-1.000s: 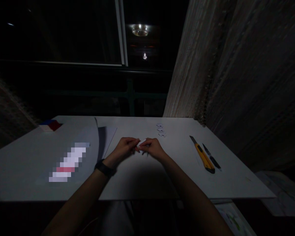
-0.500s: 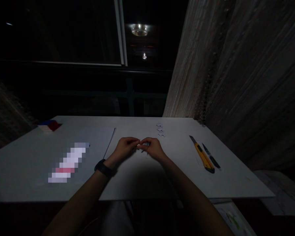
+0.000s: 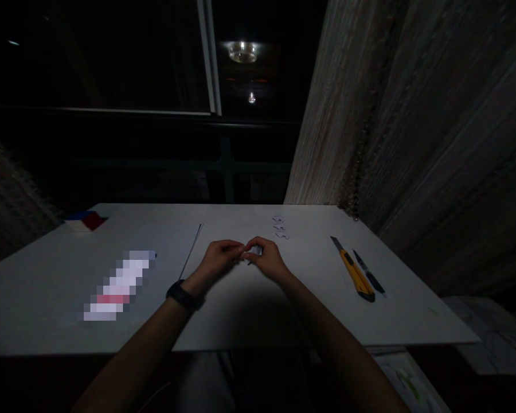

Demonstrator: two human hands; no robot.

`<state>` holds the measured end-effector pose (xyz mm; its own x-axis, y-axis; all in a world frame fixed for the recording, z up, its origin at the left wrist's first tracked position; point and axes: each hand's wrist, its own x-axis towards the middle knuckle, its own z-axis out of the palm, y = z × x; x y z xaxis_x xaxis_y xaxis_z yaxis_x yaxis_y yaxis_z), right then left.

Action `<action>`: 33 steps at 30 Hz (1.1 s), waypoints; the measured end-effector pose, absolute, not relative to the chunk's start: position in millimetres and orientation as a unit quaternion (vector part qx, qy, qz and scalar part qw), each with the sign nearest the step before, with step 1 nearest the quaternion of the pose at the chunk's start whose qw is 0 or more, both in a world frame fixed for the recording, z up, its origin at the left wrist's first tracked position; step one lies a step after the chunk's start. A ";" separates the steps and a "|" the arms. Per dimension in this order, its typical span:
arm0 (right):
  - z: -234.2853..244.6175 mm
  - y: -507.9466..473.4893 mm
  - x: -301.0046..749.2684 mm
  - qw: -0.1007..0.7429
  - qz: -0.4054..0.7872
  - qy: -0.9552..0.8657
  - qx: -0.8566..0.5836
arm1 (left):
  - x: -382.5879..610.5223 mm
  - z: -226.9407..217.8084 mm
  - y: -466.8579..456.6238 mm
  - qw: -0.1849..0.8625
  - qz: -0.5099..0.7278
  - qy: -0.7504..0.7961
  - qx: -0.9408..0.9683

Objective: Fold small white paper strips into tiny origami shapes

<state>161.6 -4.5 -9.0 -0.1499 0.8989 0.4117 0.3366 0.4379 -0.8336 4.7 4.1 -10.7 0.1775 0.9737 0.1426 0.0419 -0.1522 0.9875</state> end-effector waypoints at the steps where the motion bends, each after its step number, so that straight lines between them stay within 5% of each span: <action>1: -9.2 -4.6 161.1 0.481 0.291 -0.699 -0.442 | 5.3 -10.1 3.1 0.507 0.481 0.428 0.573; 33: -11.0 -6.1 151.6 0.533 0.328 -0.642 -0.443 | 7.9 -4.1 -0.3 0.486 0.536 0.443 0.529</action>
<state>151.6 -6.1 -11.0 -0.0386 0.9189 0.3927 0.2192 0.3912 -0.8938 7.9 -0.3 -4.1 0.0327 0.9901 0.1364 -0.0514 -0.1346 0.9896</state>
